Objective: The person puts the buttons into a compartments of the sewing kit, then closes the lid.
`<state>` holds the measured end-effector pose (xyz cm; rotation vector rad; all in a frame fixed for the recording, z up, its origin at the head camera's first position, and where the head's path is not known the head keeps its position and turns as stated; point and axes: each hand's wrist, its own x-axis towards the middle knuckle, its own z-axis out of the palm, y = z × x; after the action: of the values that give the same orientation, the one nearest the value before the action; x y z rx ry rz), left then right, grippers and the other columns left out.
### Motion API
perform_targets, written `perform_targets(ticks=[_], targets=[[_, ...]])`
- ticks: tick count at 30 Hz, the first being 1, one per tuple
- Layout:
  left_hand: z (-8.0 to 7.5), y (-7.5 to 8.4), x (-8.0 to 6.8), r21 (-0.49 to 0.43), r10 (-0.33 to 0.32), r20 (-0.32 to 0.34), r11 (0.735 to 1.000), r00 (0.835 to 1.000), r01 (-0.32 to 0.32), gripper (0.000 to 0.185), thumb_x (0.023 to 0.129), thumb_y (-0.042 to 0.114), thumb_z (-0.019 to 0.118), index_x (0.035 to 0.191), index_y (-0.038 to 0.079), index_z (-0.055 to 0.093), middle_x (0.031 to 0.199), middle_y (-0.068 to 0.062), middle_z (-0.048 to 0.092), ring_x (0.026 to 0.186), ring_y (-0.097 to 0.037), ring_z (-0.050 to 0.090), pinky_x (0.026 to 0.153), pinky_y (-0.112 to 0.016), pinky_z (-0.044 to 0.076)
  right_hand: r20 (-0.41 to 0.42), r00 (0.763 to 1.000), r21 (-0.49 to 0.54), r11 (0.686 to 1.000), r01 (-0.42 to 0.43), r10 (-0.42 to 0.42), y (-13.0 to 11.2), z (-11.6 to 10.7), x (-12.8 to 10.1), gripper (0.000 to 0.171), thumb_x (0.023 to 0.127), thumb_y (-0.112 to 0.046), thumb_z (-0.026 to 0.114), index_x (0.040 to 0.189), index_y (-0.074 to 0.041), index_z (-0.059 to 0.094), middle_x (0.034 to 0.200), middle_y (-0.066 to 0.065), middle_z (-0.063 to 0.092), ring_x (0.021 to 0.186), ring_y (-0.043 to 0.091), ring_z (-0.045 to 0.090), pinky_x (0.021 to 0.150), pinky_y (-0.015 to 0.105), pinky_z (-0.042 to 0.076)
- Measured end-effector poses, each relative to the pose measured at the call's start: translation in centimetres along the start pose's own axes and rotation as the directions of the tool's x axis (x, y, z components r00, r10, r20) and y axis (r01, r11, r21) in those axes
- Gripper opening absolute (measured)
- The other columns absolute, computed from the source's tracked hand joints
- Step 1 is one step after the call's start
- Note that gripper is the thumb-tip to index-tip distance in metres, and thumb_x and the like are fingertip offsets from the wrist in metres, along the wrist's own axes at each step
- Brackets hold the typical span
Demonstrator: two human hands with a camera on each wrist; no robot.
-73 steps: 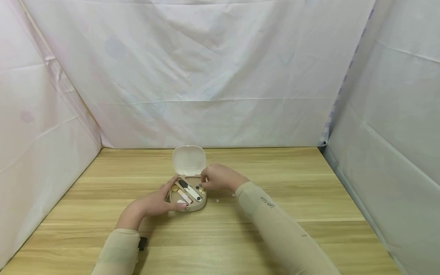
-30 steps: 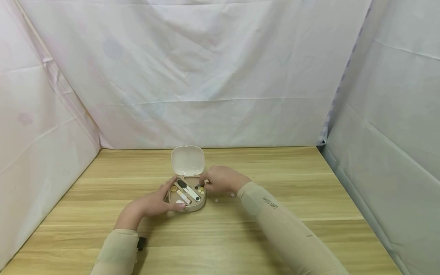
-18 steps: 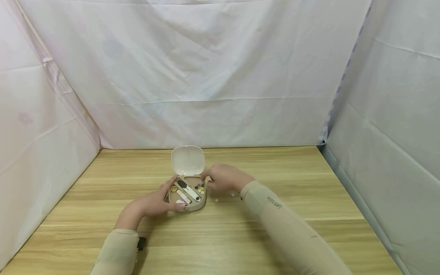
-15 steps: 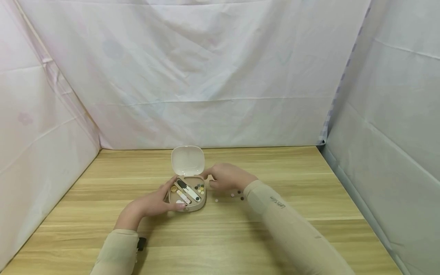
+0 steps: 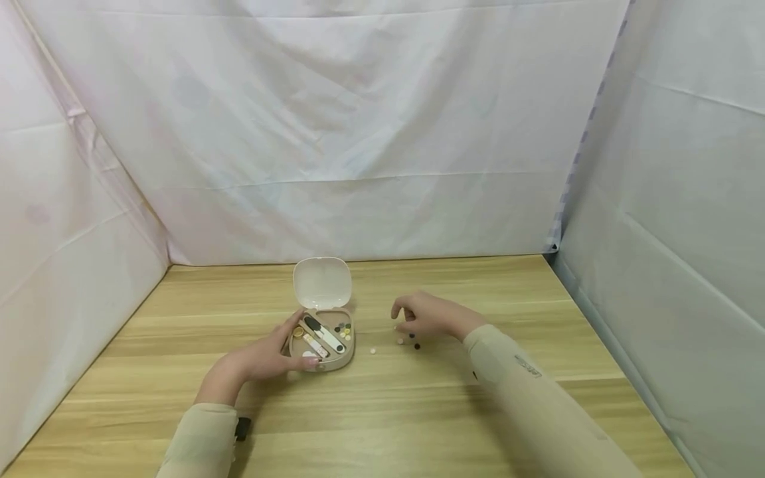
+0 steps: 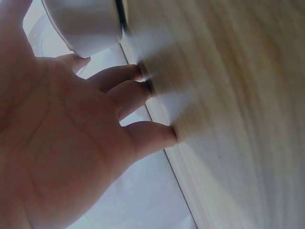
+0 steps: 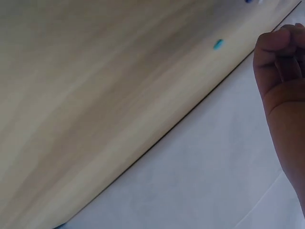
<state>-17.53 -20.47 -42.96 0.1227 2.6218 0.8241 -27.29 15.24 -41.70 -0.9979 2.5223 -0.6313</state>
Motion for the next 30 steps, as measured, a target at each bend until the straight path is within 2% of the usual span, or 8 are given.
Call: perform_targets(ticks=[4, 11, 18, 30], targets=[[0.0, 0.1, -0.1, -0.006, 0.000, 0.000, 1.000, 1.000, 0.000, 0.125, 0.084, 0.070, 0.079, 0.173, 0.032, 0.001, 0.174, -0.035, 0.014, 0.158, -0.060, 0.021, 0.121, -0.081, 0.027, 0.011, 0.999, 0.049, 0.998, -0.036, 0.035, 1.4, 0.5, -1.6, 0.015, 0.104, -0.022, 0.069, 0.116, -0.013, 0.070, 0.073, -0.006, 0.053, 0.065, 0.006, 0.045, 0.067, 0.024, 0.045], [-0.2, 0.1, -0.1, -0.004, 0.002, -0.003, 1.000, 1.000, -0.002, 0.125, 0.084, 0.070, 0.079, 0.173, 0.032, 0.000, 0.174, -0.035, 0.013, 0.159, -0.059, 0.018, 0.121, -0.081, 0.026, 0.013, 0.999, 0.100, 0.994, -0.031, 0.030, 2.6, 1.1, -3.0, 0.007, 0.102, -0.021, 0.073, 0.108, -0.016, 0.071, 0.072, -0.007, 0.050, 0.065, 0.005, 0.043, 0.062, 0.022, 0.041], [-0.1, -0.1, -0.1, -0.017, -0.012, 0.005, 1.000, 1.000, 0.012, 0.126, 0.083, 0.072, 0.079, 0.173, 0.032, 0.001, 0.175, -0.031, 0.013, 0.162, -0.055, 0.014, 0.123, -0.080, 0.024, 0.020, 1.000, 0.051, 0.999, -0.021, 0.020, 2.8, 2.1, -3.0, 0.005, 0.101, -0.019, 0.075, 0.098, -0.016, 0.071, 0.073, -0.010, 0.049, 0.068, 0.003, 0.045, 0.065, 0.020, 0.042], [0.1, 0.1, -0.3, -0.021, -0.001, -0.002, 1.000, 1.000, 0.001, 0.123, 0.085, 0.070, 0.079, 0.173, 0.034, 0.001, 0.175, -0.032, 0.013, 0.161, -0.057, 0.017, 0.122, -0.080, 0.026, -0.006, 1.000, -0.021, 1.000, -0.009, 0.008, 2.2, 2.3, -2.9, 0.010, 0.099, -0.010, 0.074, 0.091, -0.014, 0.070, 0.074, -0.010, 0.050, 0.070, 0.003, 0.046, 0.067, 0.021, 0.043]])
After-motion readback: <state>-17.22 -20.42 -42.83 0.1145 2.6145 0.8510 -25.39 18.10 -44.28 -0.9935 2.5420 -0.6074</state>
